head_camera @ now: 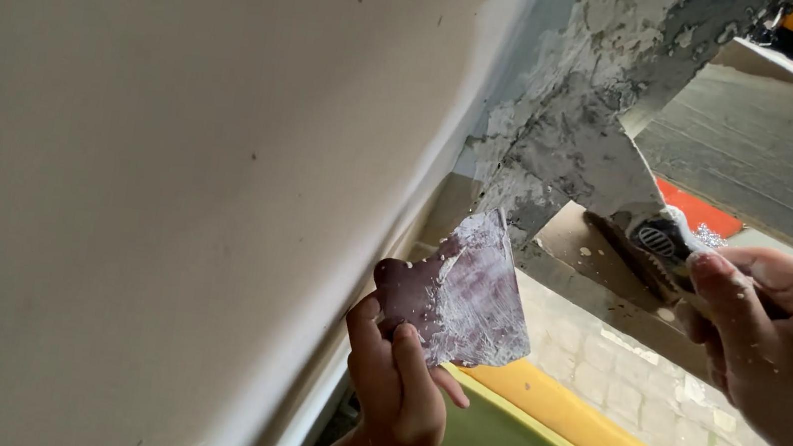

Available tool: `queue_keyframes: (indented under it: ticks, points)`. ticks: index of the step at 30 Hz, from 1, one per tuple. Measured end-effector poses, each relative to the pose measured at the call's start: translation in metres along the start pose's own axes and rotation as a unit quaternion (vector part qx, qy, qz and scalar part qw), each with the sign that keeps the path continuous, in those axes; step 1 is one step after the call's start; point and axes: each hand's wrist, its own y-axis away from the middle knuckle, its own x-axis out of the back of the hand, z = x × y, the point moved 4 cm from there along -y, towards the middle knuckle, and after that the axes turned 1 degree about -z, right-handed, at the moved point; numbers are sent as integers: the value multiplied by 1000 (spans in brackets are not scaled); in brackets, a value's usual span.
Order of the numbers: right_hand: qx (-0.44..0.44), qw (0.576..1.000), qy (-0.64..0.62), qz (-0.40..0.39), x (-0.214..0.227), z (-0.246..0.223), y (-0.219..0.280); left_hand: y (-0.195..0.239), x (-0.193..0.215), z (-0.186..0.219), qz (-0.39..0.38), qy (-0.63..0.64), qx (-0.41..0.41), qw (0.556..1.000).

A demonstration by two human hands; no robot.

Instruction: The person scrapes material from a bucket with a putty knife and then applies the material to a damaged corner of an interior wall.

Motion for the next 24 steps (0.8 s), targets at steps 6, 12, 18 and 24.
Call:
queue_keyframes:
  ticks: [6,12,18,24]
  points:
    - [27,999,-39,15,4,3,10,2,1,-7,21,0,19,1000]
    - [97,993,-54,-30,12,2,11,-2,2,-1,7,-11,38,999]
    - [54,993,86,-59,25,17,5,-5,-2,-3,-1,3,-5,1000]
    - [102,989,103,-6,28,45,35,-5,9,-8,-10,-6,-20,1000]
